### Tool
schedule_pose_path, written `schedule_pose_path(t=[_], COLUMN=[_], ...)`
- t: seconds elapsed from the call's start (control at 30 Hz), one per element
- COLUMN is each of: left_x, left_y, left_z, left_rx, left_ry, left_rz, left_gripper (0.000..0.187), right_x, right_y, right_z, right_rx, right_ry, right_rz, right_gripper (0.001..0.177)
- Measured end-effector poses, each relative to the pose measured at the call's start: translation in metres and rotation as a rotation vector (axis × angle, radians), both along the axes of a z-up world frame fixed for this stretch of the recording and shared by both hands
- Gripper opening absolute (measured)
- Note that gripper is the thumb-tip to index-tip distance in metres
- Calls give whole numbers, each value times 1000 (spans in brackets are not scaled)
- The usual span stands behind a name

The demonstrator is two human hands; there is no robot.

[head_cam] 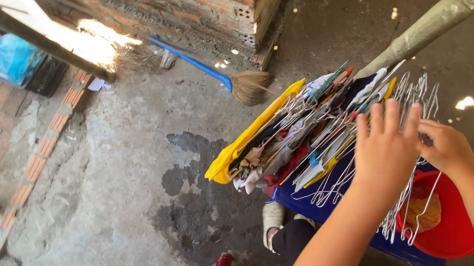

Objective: The recorder is hanging small yellow clothing items on wire hangers in an outdoor area.

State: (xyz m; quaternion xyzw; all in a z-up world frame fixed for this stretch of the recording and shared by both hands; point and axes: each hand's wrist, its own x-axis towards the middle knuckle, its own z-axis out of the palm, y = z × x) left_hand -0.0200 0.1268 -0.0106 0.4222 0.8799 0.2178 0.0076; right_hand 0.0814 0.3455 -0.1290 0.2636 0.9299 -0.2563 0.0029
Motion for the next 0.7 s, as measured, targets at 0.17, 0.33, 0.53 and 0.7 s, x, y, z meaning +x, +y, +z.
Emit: schedule_pose_path(t=[0.17, 0.33, 0.53, 0.7], left_x=[-6, -15, -25, -36], left_y=[60, 72, 69, 69], left_z=[-68, -123, -121, -116], left_rx=[197, -164, -132, -246], left_ry=[79, -256, -297, -268], left_rz=[-49, -165, -214, -254], left_gripper=[65, 74, 71, 67], right_x=[16, 12, 29, 85], right_y=[-23, -73, -124, -154], right_z=[9, 29, 31, -31], right_rx=[21, 151, 381, 246], right_ry=[302, 314, 588, 954], right_rz=[55, -242, -206, -613], right_gripper=[41, 17, 14, 23])
